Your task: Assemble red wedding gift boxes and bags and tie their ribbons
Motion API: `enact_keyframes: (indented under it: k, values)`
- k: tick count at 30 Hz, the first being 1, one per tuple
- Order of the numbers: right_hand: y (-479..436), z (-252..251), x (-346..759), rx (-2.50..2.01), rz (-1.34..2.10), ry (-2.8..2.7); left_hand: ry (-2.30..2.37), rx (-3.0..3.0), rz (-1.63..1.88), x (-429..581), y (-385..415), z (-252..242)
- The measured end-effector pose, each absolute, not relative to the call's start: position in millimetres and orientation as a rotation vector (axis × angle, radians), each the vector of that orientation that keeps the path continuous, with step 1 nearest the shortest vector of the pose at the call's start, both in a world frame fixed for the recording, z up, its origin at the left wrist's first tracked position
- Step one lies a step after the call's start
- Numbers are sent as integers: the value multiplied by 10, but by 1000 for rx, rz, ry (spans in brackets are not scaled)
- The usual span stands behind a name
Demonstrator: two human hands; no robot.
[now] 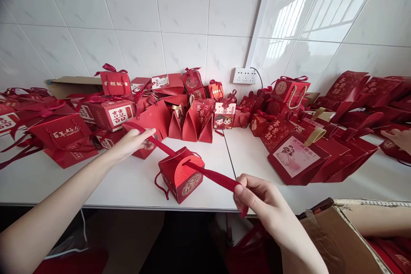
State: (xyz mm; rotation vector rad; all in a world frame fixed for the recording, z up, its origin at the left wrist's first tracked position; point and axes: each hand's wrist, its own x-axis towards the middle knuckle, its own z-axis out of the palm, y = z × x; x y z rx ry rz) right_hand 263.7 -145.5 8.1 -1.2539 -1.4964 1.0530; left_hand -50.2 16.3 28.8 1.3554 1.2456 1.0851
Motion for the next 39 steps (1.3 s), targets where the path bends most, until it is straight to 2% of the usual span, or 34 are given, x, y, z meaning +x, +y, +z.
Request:
enact_keyframes:
  k: [5, 10, 19, 30, 39]
  values:
    - [-1379, 14, 2539, -879, 1148, -1204, 1047, 1242, 1221, -390, 156, 402]
    - [-1147, 150, 2352, -601, 1195, -1124, 841, 1150, 1275, -272, 196, 560]
    - [-696, 432, 1973, -662, 999, -1216, 497, 1088, 1214, -54, 144, 770]
    - [-233, 716, 1890, -501, 1076, -1064, 464, 1186, 1219, -191, -80, 719]
    - [-166, 741, 1749, -612, 1158, -1299, 505, 1310, 1281, -65, -94, 737]
